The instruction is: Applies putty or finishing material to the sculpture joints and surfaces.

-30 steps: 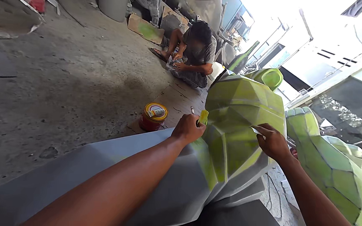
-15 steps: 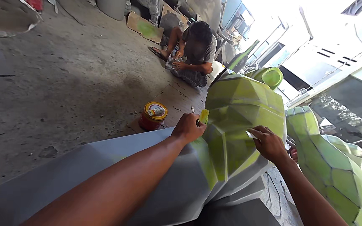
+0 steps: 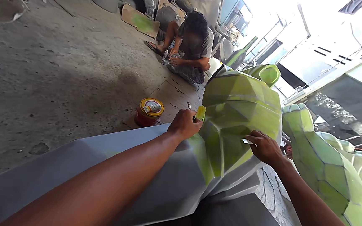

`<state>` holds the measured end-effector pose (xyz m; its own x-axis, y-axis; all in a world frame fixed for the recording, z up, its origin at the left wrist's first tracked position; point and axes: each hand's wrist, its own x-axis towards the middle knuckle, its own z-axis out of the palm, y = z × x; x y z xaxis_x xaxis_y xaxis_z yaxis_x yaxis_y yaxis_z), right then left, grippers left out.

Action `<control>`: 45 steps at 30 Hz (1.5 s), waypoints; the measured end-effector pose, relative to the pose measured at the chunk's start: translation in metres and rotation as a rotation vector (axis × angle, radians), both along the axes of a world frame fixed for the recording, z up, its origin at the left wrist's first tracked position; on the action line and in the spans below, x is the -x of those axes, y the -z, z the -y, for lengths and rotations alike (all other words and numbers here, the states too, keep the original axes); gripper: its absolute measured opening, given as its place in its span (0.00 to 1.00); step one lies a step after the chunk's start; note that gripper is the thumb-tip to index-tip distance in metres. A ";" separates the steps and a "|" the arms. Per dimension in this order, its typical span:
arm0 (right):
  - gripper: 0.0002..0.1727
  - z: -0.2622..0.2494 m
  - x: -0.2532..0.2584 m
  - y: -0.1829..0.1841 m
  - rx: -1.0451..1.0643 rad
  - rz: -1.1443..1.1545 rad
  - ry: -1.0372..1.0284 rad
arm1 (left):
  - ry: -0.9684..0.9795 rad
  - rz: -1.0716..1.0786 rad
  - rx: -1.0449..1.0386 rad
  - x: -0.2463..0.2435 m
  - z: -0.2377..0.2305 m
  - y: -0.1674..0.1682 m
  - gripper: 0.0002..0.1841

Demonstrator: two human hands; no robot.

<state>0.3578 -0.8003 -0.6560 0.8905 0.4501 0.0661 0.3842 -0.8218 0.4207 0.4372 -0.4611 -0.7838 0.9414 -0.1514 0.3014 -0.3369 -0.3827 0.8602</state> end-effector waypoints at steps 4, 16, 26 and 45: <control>0.17 0.002 -0.002 0.011 0.010 0.038 0.038 | 0.007 -0.003 0.001 0.001 -0.001 0.000 0.14; 0.15 0.000 0.053 0.017 -0.007 -0.055 0.005 | 0.008 0.009 0.010 0.001 0.001 -0.001 0.15; 0.20 0.006 0.026 0.000 0.232 0.087 0.106 | -0.010 0.032 0.015 0.000 -0.001 0.000 0.14; 0.18 0.003 0.025 0.002 0.053 -0.017 0.090 | -0.009 0.002 0.008 0.001 -0.001 -0.001 0.16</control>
<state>0.3327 -0.8033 -0.6583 0.9283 0.3707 0.0293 0.3171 -0.8302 0.4584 0.4364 -0.4598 -0.7827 0.9422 -0.1408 0.3042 -0.3351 -0.3786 0.8628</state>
